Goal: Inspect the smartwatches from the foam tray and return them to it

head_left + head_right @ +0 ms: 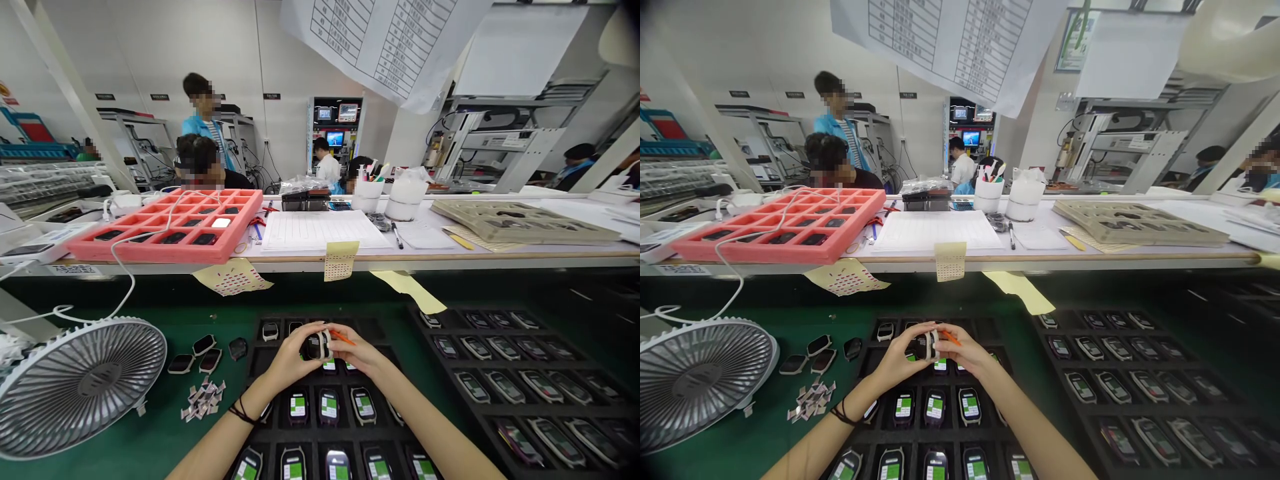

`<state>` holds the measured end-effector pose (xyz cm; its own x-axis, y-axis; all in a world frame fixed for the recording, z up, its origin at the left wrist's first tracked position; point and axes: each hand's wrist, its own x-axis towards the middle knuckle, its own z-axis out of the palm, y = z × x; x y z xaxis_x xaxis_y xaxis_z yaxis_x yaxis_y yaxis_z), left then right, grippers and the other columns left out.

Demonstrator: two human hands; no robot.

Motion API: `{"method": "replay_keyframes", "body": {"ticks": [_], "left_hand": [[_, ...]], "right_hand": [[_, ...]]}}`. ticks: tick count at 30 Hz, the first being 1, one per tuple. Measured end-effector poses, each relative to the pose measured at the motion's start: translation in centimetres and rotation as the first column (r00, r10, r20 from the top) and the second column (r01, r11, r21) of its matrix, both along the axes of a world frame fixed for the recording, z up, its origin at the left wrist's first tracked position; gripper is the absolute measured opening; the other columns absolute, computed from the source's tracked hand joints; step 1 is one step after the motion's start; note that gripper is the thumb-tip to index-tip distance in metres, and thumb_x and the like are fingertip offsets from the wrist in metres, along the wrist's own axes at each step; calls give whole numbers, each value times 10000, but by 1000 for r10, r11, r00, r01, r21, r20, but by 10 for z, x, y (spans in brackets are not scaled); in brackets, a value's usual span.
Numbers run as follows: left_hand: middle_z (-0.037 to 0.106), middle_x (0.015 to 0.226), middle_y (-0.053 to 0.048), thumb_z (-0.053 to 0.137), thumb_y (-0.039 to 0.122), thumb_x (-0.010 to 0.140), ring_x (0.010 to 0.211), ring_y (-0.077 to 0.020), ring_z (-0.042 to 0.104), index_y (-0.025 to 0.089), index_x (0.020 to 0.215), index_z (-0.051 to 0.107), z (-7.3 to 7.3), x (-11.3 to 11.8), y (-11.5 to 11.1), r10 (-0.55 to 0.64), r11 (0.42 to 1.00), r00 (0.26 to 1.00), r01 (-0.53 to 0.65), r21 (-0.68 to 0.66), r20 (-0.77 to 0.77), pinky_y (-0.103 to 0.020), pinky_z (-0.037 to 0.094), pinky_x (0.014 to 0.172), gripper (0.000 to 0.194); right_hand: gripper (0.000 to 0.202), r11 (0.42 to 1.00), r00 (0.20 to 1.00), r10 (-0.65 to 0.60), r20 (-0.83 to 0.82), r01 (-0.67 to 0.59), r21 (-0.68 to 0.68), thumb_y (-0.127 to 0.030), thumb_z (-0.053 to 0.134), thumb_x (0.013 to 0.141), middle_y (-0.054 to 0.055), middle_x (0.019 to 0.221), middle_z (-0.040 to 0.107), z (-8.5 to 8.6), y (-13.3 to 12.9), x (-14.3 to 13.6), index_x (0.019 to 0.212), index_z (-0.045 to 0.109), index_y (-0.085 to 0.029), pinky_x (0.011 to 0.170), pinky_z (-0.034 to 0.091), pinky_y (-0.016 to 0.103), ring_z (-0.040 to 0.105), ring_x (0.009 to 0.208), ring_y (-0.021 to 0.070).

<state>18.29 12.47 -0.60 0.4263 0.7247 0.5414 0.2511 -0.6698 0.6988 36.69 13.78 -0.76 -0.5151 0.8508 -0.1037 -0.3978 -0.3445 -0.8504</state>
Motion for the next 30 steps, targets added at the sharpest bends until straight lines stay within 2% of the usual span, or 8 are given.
{"method": "replay_keyframes", "body": {"ticks": [6,9,14,23,30], "left_hand": [[569,1261,-78,673,142,734,1189,-238,520,248,1223,492,-2,0,1,7,1000,1000,-7,-14,-28,-432,427,1012,532],[583,1243,-85,681,151,732,1187,-243,524,231,1191,508,-1,1,0,13,1000,1000,-13,-8,-3,-431,430,1009,497],[592,1229,-97,701,170,729,1171,-249,537,230,1197,506,0,0,-2,25,1000,1000,-25,-5,11,-424,443,990,510],[623,1179,-78,711,180,711,1119,-249,572,228,1166,536,2,2,-4,70,997,998,-70,-19,-2,-413,473,958,490],[622,1183,-63,651,91,694,1110,-234,578,237,1162,534,4,3,-5,31,999,999,-31,-22,-10,-409,482,953,504]], "right_hand": [[385,997,995,-75,60,73,37,-227,844,546,-16,768,621,-2,-1,-3,898,692,-203,623,484,228,591,670,113],[372,997,995,-64,71,60,56,-241,836,560,-18,756,608,1,-3,-2,898,687,-205,613,475,223,580,668,115],[380,998,997,-6,76,1,69,-250,805,621,6,863,607,9,-7,-2,977,673,-222,703,487,251,592,795,144],[382,998,996,-23,90,18,57,-260,809,604,7,824,606,9,-11,-10,959,674,-218,696,496,281,587,778,160],[368,993,992,-98,84,92,77,-302,840,539,-8,737,573,2,-10,-15,855,685,-196,642,452,243,552,723,148]]}}
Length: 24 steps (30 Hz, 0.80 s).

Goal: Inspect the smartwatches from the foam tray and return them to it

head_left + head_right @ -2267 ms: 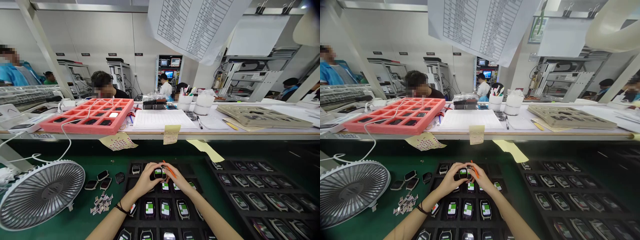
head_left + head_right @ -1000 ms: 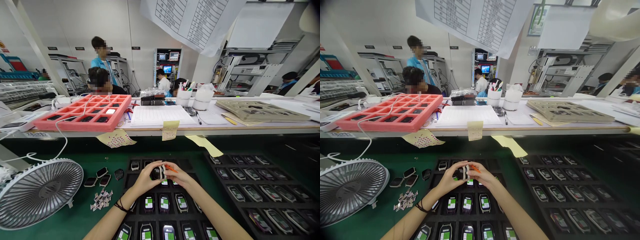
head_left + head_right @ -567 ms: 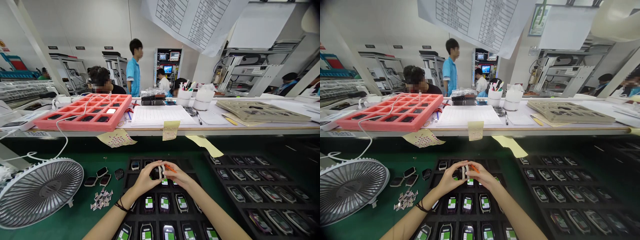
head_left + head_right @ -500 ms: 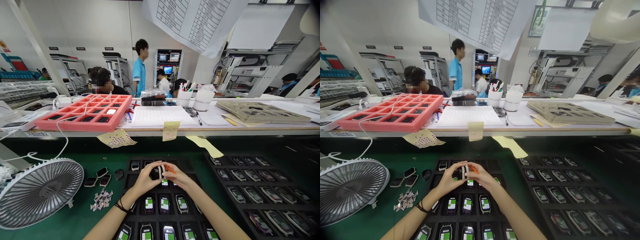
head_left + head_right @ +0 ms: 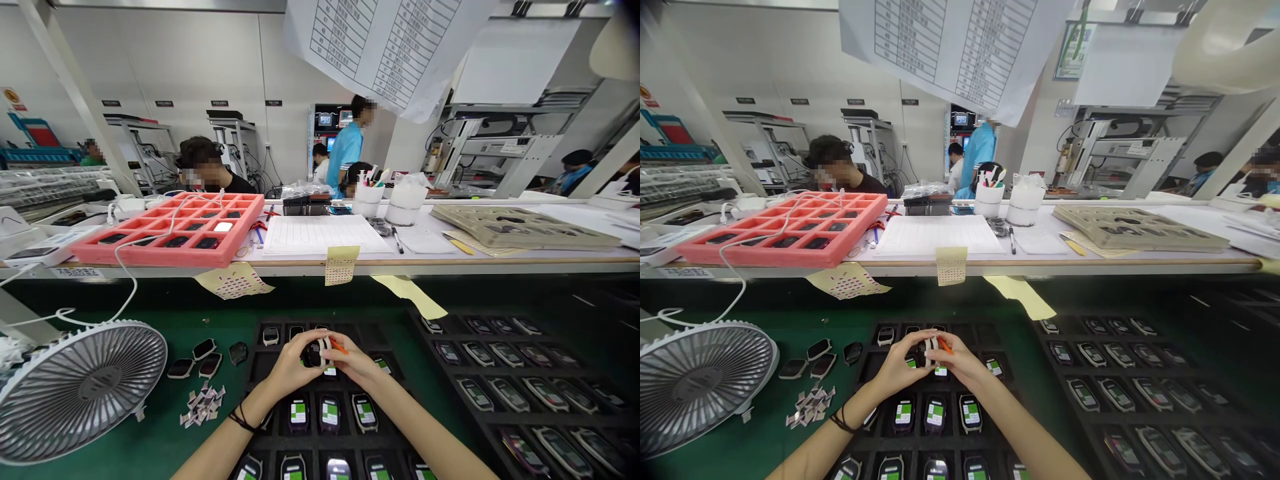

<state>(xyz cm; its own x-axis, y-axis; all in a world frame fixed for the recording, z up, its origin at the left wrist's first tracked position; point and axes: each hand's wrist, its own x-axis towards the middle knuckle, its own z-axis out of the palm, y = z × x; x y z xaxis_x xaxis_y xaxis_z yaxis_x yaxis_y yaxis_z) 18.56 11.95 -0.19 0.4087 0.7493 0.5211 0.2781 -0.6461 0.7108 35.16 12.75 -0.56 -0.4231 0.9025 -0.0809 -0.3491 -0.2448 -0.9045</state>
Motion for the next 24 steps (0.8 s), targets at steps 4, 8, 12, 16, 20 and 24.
{"method": "replay_keyframes", "body": {"ticks": [4,8,12,16,20,24], "left_hand": [[615,1197,-80,648,104,709,1129,-245,568,224,1159,537,-1,0,1,-7,1000,1000,7,0,-2,-413,474,959,479],[623,1175,-82,677,151,718,1106,-242,579,223,1159,540,-1,1,1,14,1000,1000,-14,6,11,-409,479,948,467],[621,1149,-88,727,200,698,1104,-250,572,218,1122,557,0,-1,4,94,996,995,-94,5,37,-423,470,955,458],[627,1145,-80,747,226,685,1096,-244,587,213,1118,535,2,-4,10,124,988,989,-115,-104,77,-422,463,975,482],[626,1163,-71,733,220,699,1118,-238,581,222,1125,514,2,-4,11,107,984,991,-93,-154,80,-421,451,997,478],[623,1175,-75,732,219,700,1127,-243,576,222,1128,515,3,-4,9,95,982,994,-84,-166,60,-415,455,995,480]], "right_hand": [[401,999,999,-42,32,41,30,-324,853,503,1,755,582,0,-1,-2,839,675,-195,664,455,265,556,763,173],[445,999,996,-38,77,36,25,-357,847,523,0,779,600,3,-2,-2,903,673,-202,669,460,267,569,757,167],[420,986,982,-134,133,119,114,-483,747,660,28,828,645,9,2,2,974,680,-211,728,471,294,599,818,186],[496,921,935,-349,56,332,202,-603,495,821,45,712,652,17,7,15,975,697,-177,606,479,292,591,619,158],[508,866,899,-436,-23,427,261,-588,501,822,23,504,563,24,4,24,645,694,-154,391,379,252,476,398,116],[515,856,903,-429,17,401,328,-570,521,821,25,413,528,26,-2,21,548,669,-159,357,361,241,474,365,121]]}}
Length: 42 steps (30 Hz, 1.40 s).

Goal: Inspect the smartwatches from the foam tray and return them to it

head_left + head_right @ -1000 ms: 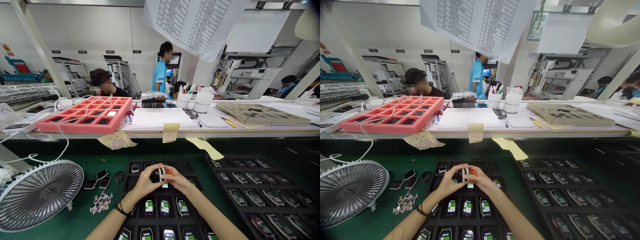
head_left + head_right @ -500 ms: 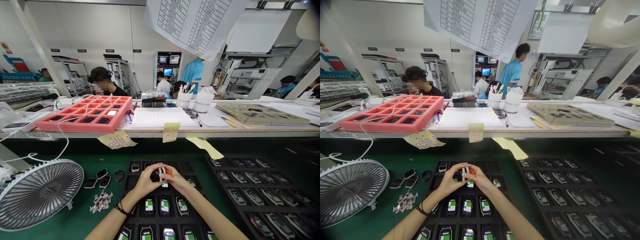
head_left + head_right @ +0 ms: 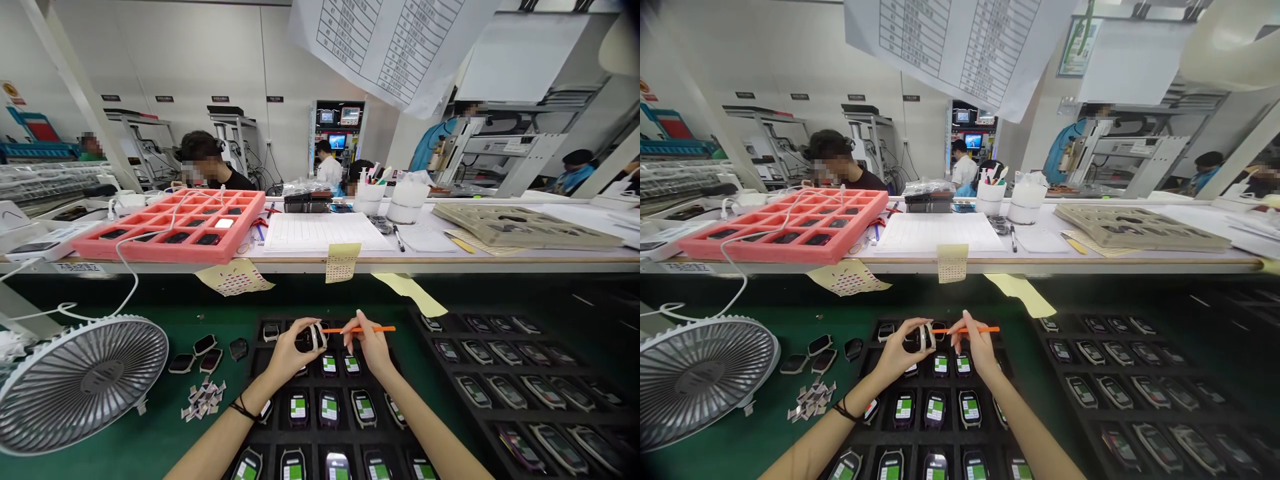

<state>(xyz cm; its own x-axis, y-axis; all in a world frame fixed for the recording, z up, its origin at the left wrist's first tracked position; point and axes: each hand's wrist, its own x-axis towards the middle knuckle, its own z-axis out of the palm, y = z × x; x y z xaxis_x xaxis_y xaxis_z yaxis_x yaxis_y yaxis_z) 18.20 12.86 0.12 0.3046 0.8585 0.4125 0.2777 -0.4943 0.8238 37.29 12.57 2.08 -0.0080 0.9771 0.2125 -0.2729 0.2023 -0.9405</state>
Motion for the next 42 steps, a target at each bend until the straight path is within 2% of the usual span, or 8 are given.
{"method": "replay_keyframes", "body": {"ticks": [16,25,33,42], "left_hand": [[621,1175,-75,731,218,702,1120,-239,576,216,1140,521,-4,0,0,-12,1000,999,12,14,-35,-390,456,984,486],[639,1144,-43,735,218,691,1087,-220,598,233,1110,541,-2,-1,-3,29,999,999,-29,20,-38,-363,461,980,461],[626,1170,-65,744,181,664,1123,-222,581,214,1121,483,-1,1,-4,-6,999,1000,6,-40,-1,-350,460,976,527],[623,1181,-67,736,163,669,1127,-223,578,215,1122,489,-3,3,-5,-36,999,999,36,-31,5,-353,460,978,519]], "right_hand": [[527,995,995,-100,-1,100,19,-568,516,830,30,432,568,-1,-2,-1,523,645,-159,344,372,231,490,328,109],[553,981,982,-164,93,153,124,-545,460,870,22,435,564,3,-10,-8,523,638,-153,337,381,209,496,325,96],[543,987,991,-127,38,122,106,-528,473,871,26,431,571,3,-13,-10,523,653,-152,342,388,205,505,328,98],[543,992,995,-91,52,86,93,-525,472,874,25,432,570,-1,-13,-14,531,662,-150,344,394,206,509,327,99]]}}
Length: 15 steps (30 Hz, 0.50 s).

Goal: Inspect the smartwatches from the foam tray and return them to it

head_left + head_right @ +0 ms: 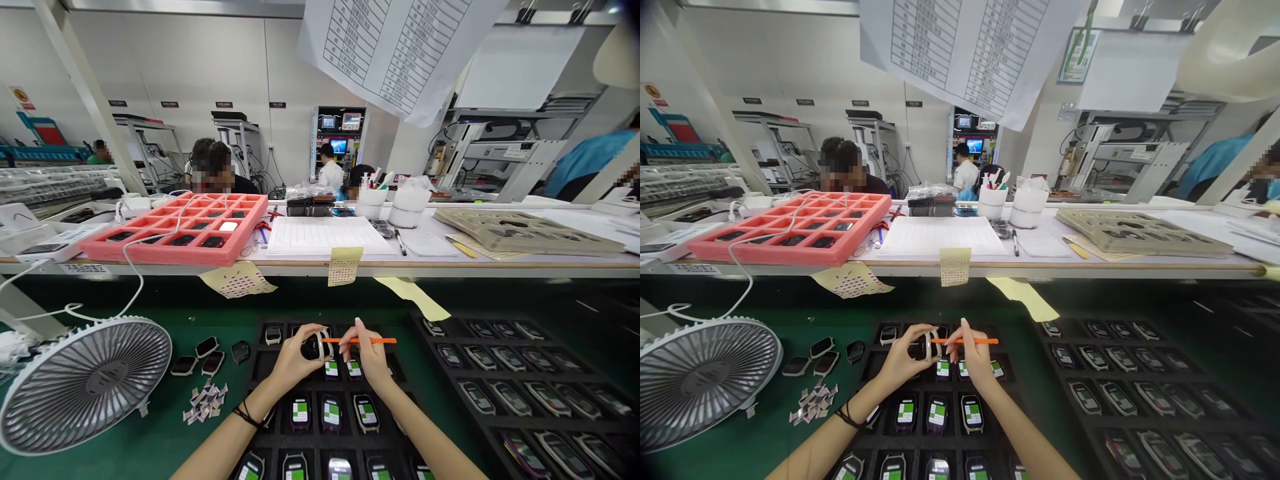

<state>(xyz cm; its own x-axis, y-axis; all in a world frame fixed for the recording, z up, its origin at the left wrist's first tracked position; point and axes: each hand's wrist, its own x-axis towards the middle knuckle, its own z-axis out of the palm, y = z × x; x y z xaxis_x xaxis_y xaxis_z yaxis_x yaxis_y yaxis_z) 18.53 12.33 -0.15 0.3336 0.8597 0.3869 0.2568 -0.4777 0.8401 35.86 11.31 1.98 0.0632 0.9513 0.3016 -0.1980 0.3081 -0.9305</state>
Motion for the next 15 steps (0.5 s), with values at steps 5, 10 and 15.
{"method": "replay_keyframes", "body": {"ticks": [5,10,15], "left_hand": [[619,1180,-68,734,174,675,1131,-230,575,227,1134,489,-2,0,0,-11,1000,1000,11,11,-18,-370,458,982,522],[614,1183,-69,732,210,686,1134,-231,574,226,1133,494,-2,-1,1,9,1000,1000,-8,19,-20,-361,464,978,508],[613,1186,-69,734,210,688,1131,-230,575,229,1145,498,-2,0,0,-7,999,1000,7,33,-23,-367,462,983,515]], "right_hand": [[545,1000,998,-28,-62,28,0,-515,462,882,28,439,576,-1,1,3,521,654,-155,343,387,207,504,331,98],[542,1000,1000,-1,-28,1,-2,-509,461,887,26,436,575,-3,0,2,527,659,-155,342,384,201,505,333,96],[549,1000,999,-12,-43,12,-6,-508,463,886,27,435,577,-3,1,2,514,653,-152,340,380,201,501,328,94]]}}
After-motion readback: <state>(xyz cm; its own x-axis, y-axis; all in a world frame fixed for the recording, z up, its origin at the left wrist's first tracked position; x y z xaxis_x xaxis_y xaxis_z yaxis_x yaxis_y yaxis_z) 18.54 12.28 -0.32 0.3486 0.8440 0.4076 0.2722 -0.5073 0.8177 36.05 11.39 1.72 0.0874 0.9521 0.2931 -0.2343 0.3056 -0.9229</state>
